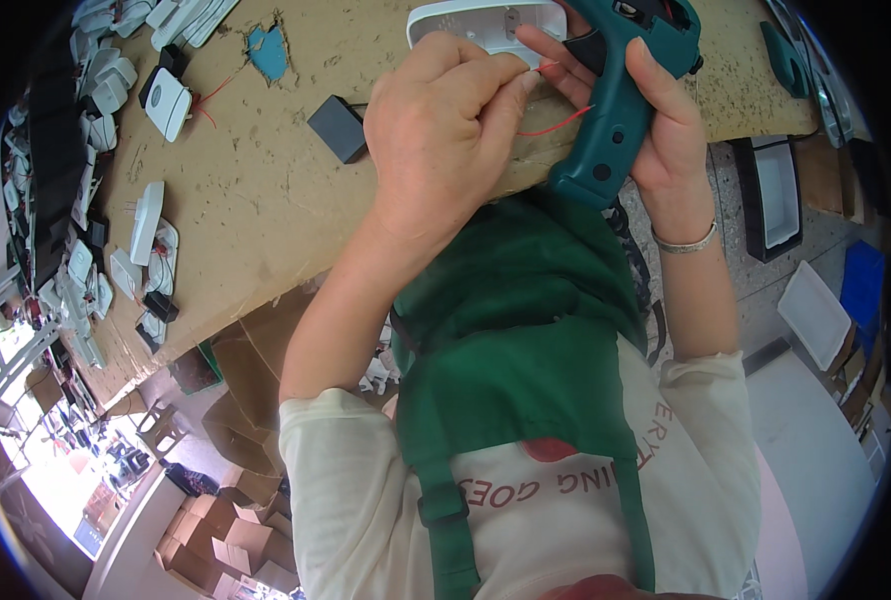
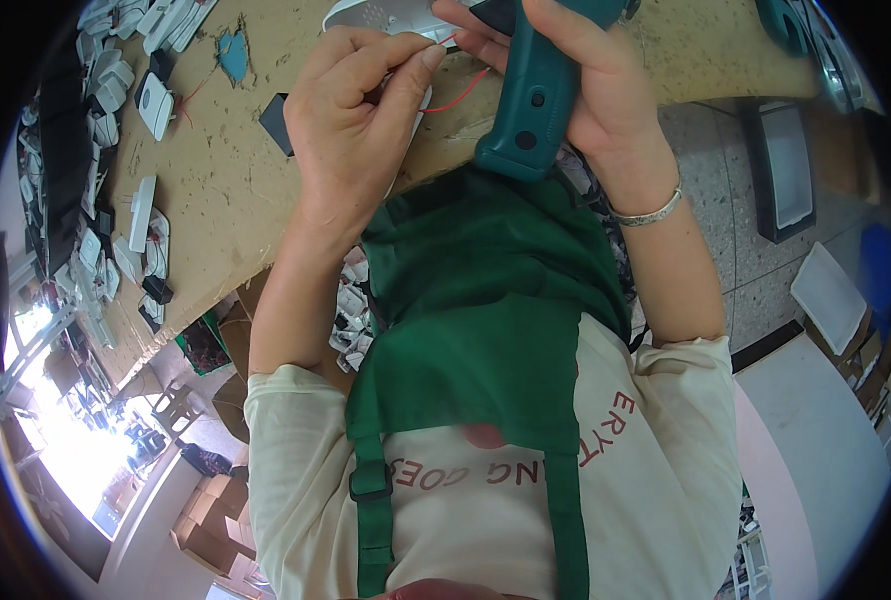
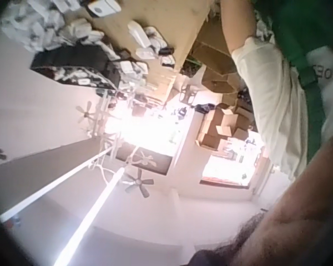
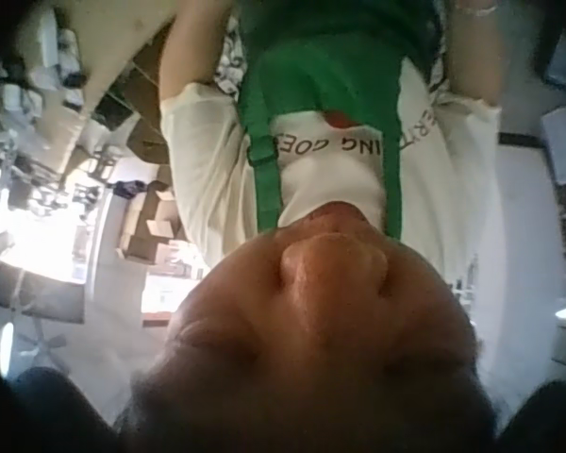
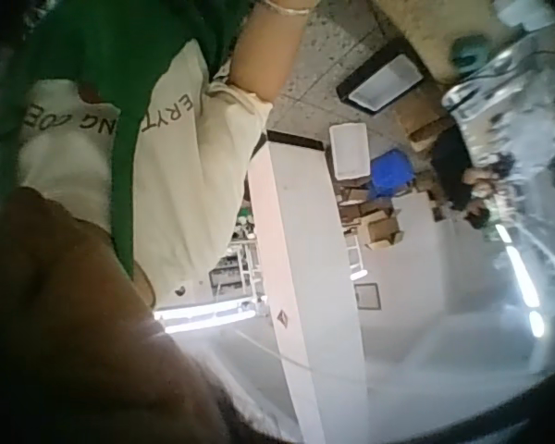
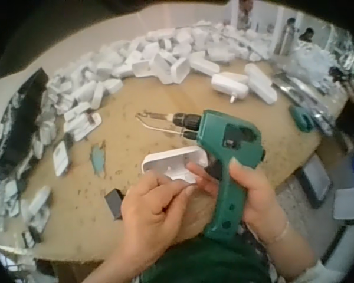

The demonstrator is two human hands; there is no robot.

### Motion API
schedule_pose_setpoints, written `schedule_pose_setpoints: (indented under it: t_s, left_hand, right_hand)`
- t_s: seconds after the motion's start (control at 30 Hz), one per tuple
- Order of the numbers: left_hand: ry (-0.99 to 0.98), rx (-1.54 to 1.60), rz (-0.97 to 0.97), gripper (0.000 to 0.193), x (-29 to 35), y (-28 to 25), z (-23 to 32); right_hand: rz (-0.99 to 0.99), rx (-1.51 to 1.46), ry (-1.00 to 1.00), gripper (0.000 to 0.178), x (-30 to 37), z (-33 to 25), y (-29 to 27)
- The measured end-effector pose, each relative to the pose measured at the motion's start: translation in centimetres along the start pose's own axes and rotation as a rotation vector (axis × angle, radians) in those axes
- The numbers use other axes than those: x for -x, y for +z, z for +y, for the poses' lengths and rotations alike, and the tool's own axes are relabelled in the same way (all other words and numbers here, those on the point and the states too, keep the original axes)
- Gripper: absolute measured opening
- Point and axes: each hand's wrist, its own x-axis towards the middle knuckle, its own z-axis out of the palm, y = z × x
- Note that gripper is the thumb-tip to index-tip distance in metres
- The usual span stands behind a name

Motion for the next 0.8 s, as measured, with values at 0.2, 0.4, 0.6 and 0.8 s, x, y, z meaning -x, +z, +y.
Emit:
schedule_pose_setpoints:
  t_s: [0.2,0.4,0.6,0.8]
  left_hand:
    - [-0.073,0.048,0.047,0.006,-0.1,-0.1,0.1]
    - [0.141,-0.187,0.077,0.006,-1.3,-0.7,0.1]
    - [0.306,-0.073,-0.03,0.013,-3.7,-0.5,-0.5]
    - [0.263,-0.202,-0.161,0.008,-4.2,-0.7,-1.1]
  right_hand:
    - [0.056,0.031,-0.043,0.053,0.3,-0.3,0.3]
    - [-0.008,0.008,-0.058,0.057,0.3,-0.1,-0.7]
    - [0.057,0.118,-0.075,0.064,2.1,-0.9,-1.3]
    - [-0.123,0.416,-0.428,0.064,5.0,-1.1,-5.1]
